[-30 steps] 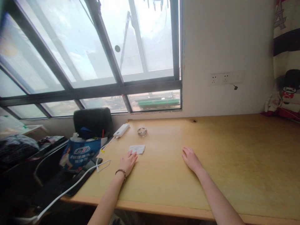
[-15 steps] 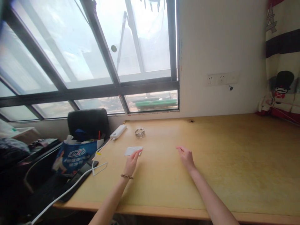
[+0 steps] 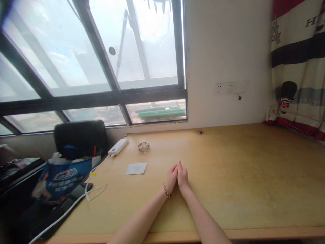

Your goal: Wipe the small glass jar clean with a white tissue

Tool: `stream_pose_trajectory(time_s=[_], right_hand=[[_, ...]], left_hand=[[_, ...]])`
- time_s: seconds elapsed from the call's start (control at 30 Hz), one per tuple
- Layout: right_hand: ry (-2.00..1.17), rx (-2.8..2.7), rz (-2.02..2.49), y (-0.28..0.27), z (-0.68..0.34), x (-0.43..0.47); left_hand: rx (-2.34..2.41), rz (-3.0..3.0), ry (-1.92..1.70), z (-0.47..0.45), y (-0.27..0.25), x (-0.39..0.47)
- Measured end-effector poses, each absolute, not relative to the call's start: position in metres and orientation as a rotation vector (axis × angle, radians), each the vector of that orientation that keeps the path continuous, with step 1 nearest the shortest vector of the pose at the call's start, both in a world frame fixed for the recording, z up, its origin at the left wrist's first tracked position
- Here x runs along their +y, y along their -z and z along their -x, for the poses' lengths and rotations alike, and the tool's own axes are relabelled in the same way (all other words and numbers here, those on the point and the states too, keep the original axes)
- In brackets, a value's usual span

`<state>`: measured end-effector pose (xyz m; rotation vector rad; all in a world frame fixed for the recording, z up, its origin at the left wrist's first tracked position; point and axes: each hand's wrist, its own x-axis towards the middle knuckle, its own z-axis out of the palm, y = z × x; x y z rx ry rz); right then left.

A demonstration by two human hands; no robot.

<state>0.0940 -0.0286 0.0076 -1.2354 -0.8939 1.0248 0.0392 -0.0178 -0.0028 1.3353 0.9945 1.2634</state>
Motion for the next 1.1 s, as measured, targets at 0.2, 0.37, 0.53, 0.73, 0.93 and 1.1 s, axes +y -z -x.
stream_pose_trajectory(time_s=[0.2, 0.37, 0.53, 0.73, 0.93, 1.1], right_hand=[[-0.902, -1.148, 1.145, -0.012, -0.083, -0.035], [-0.821, -1.247, 1.129, -0.009, -0.085, -0.036], [-0.787, -1.284, 1.114, -0.009, -0.085, -0.038], [-0.768, -1.291, 1.109, -0.01, -0.084, -0.039], [-0.755, -1.312, 1.13, -0.007, -0.085, -0.039], [-0.756, -1.323, 1.129, -0.008, -0.085, -0.039]], left_hand=[[1.091, -1.308, -1.311, -0.03, 0.002, -0.019], [1.076, -1.298, -1.304, -0.03, 0.003, -0.017], [1.094, -1.329, -1.316, -0.029, 0.002, -0.018], [1.099, -1.335, -1.324, -0.029, 0.004, -0.017], [1.081, -1.369, -1.303, -0.028, 0.006, -0.016], [1.079, -1.356, -1.303, -0.029, 0.007, -0.015]])
